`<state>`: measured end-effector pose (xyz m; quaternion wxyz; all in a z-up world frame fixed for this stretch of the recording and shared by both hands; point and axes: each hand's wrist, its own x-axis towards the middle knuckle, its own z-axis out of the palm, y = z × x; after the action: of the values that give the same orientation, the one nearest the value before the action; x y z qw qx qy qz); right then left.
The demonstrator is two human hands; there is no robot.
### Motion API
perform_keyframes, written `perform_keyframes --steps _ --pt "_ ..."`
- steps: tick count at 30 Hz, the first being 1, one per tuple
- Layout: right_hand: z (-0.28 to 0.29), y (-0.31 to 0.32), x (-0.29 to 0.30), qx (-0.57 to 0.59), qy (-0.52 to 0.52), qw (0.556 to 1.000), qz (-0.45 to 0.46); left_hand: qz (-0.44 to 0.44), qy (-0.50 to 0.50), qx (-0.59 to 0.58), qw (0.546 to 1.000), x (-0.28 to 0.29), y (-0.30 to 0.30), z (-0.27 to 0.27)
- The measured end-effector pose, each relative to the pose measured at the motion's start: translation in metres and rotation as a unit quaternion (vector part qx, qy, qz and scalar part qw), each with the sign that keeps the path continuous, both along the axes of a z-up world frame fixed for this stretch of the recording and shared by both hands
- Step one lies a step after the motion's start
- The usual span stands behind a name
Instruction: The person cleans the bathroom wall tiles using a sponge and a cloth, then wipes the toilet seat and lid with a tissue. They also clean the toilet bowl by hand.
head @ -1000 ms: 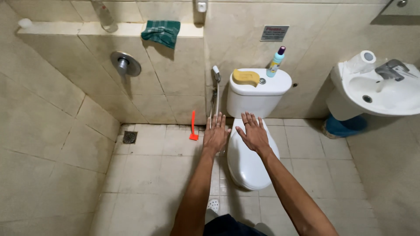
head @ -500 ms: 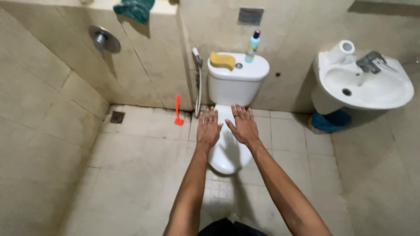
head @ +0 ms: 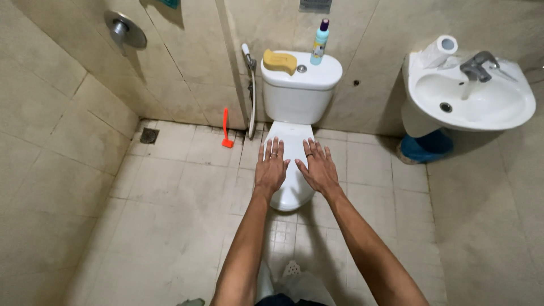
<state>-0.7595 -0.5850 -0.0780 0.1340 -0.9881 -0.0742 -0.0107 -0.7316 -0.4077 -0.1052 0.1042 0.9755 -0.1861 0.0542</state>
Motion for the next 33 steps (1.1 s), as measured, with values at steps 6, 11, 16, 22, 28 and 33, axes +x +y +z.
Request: perform_keyframes --steps 6,11,16,22,28,33 --pt "-0.015 0.002 0.0 0.013 -0.015 1.0 0.0 -0.01 0.01 0.013 1.0 0.002 0.006 -0.019" --pt "-0.021 0.011 -0.006 0.004 0.005 1.0 -0.009 -0.027 0.014 0.005 1.0 -0.004 0.012 -0.036" --pt "-0.049 0.018 0.001 0.011 0.009 0.999 -0.031 -0.047 0.009 0.001 0.999 0.006 0.016 -0.059" --pt "-0.094 0.026 0.008 0.004 -0.006 0.999 -0.045 -0.064 -0.01 -0.015 0.998 0.013 0.022 -0.099" --pt "-0.156 0.027 0.0 -0.008 0.028 0.999 -0.045 -0.05 -0.018 -0.018 0.998 0.007 0.024 -0.169" --pt "-0.224 0.014 -0.004 -0.006 0.008 0.999 -0.033 -0.048 -0.018 -0.023 0.998 0.003 0.021 -0.232"
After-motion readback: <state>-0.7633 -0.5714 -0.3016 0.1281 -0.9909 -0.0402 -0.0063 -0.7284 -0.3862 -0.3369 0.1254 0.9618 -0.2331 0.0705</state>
